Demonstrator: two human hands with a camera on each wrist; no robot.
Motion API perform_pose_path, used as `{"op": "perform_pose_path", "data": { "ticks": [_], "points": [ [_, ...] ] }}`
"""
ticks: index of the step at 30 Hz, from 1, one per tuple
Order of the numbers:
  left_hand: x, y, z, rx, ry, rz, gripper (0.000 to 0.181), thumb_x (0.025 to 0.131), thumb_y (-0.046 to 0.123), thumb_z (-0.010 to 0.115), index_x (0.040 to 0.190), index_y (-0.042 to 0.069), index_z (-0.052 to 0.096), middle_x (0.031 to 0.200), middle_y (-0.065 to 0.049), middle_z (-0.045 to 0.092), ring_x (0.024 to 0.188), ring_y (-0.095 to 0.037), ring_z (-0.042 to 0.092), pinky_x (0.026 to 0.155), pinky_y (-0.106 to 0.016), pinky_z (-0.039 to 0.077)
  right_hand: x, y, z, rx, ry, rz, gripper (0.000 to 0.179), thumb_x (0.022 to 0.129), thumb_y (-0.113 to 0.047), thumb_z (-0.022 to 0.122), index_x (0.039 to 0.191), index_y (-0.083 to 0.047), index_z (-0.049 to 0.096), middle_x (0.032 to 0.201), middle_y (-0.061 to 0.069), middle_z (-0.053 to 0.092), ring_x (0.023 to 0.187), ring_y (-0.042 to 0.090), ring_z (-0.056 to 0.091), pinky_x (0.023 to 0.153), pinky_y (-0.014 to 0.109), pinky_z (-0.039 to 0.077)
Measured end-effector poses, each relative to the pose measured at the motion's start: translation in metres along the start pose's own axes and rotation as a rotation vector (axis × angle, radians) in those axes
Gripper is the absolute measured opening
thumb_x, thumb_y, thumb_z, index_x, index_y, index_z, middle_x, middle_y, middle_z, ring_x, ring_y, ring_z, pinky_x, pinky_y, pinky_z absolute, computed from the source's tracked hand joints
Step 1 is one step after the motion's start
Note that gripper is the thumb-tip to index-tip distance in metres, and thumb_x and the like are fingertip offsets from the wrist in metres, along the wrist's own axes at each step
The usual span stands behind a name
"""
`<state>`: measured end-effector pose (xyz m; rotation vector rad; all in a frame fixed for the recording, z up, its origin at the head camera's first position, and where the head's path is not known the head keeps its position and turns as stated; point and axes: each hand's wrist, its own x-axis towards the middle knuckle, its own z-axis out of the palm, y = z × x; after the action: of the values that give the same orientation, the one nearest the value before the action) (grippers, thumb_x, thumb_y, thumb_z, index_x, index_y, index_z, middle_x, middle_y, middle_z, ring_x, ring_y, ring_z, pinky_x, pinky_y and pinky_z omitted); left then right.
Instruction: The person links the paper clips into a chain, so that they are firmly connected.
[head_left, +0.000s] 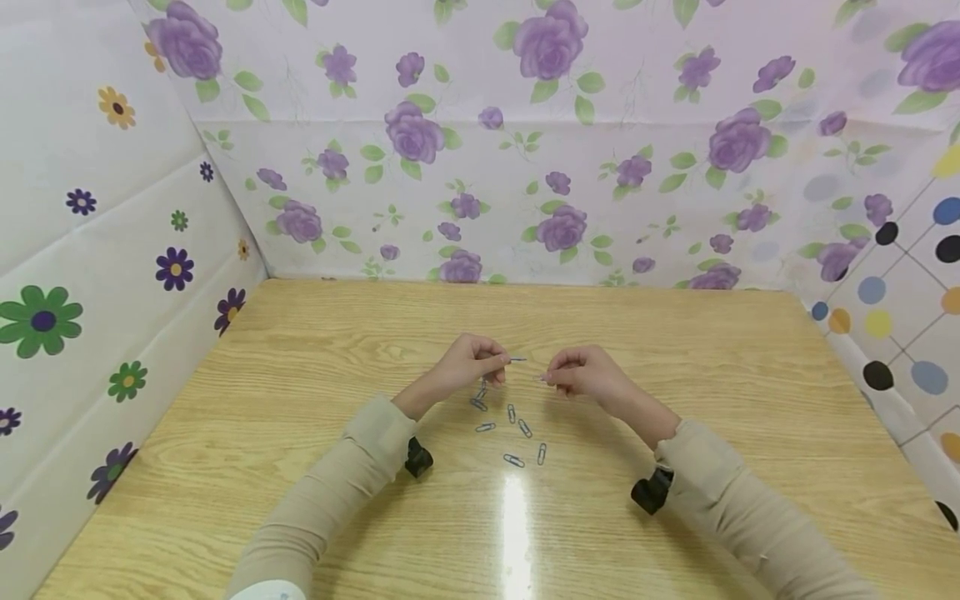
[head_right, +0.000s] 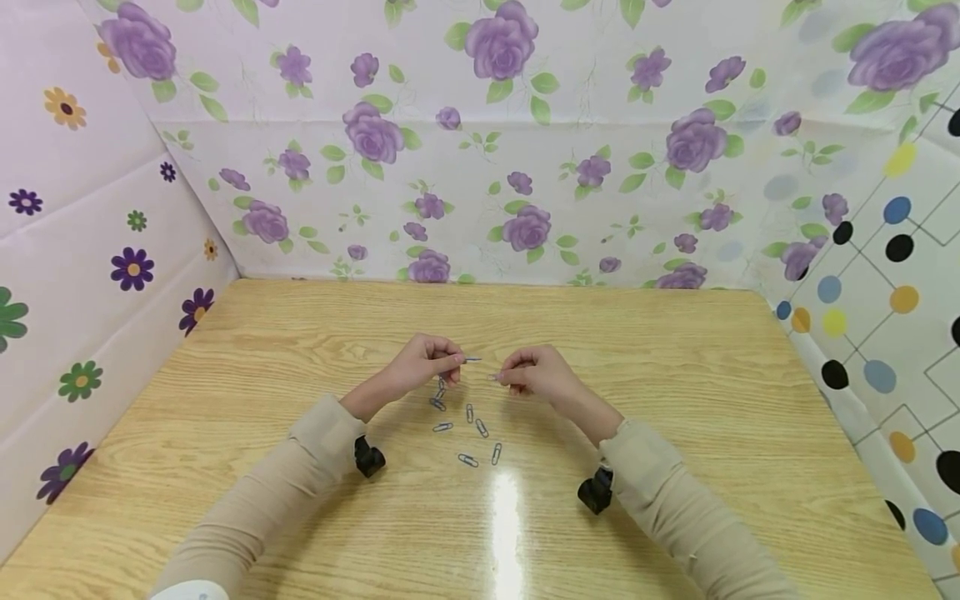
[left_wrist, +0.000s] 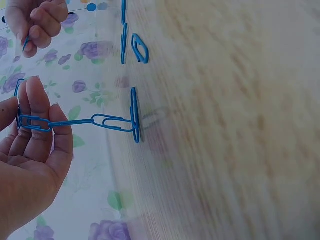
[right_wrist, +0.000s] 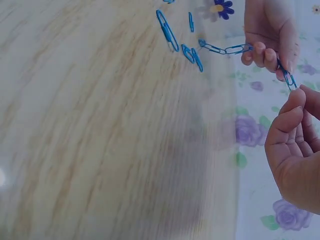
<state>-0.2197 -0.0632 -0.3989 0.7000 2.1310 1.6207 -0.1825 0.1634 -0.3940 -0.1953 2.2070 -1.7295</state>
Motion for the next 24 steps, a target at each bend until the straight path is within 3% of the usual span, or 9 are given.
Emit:
{"op": "perform_pose_path", "data": {
  "ticks": [8,15,24],
  "points": [
    [0.000,0.002,0.000,-0.003,-0.011,-0.009,0.021,0.093,0.005,0.051,0.095,-0.014,0.059,0.074,-0.023,0.061,0.075,-0.045,0.059,0.073,-0.054,0.049,0.006,-0.008,0.003,0.021,0.056,-0.016,0.014,0.084,-0.010,0.065,0.087,0.003,0.060,0.075,0.012,0.058,0.063,0.018,0.053,0.062,0.034,0.049],
    [-0.013,0.031,0.003,0.003,-0.016,-0.001,0.017,0.092,0.001,0.049,0.093,-0.013,0.059,0.075,-0.028,0.059,0.078,-0.049,0.056,0.075,-0.056,0.047,0.007,-0.013,0.008,0.047,0.099,-0.034,0.013,0.084,-0.009,0.065,0.088,0.002,0.061,0.073,0.005,0.059,0.060,0.014,0.052,0.057,0.028,0.047],
    [-0.014,0.032,0.004,0.021,-0.012,0.018,0.017,0.092,0.001,0.050,0.092,-0.013,0.059,0.073,-0.025,0.060,0.071,-0.039,0.060,0.073,-0.053,0.049,0.011,-0.015,0.016,0.052,0.112,-0.037,0.012,0.084,-0.008,0.065,0.088,0.003,0.062,0.076,0.012,0.061,0.058,0.012,0.052,0.055,0.025,0.045]
  ]
}}
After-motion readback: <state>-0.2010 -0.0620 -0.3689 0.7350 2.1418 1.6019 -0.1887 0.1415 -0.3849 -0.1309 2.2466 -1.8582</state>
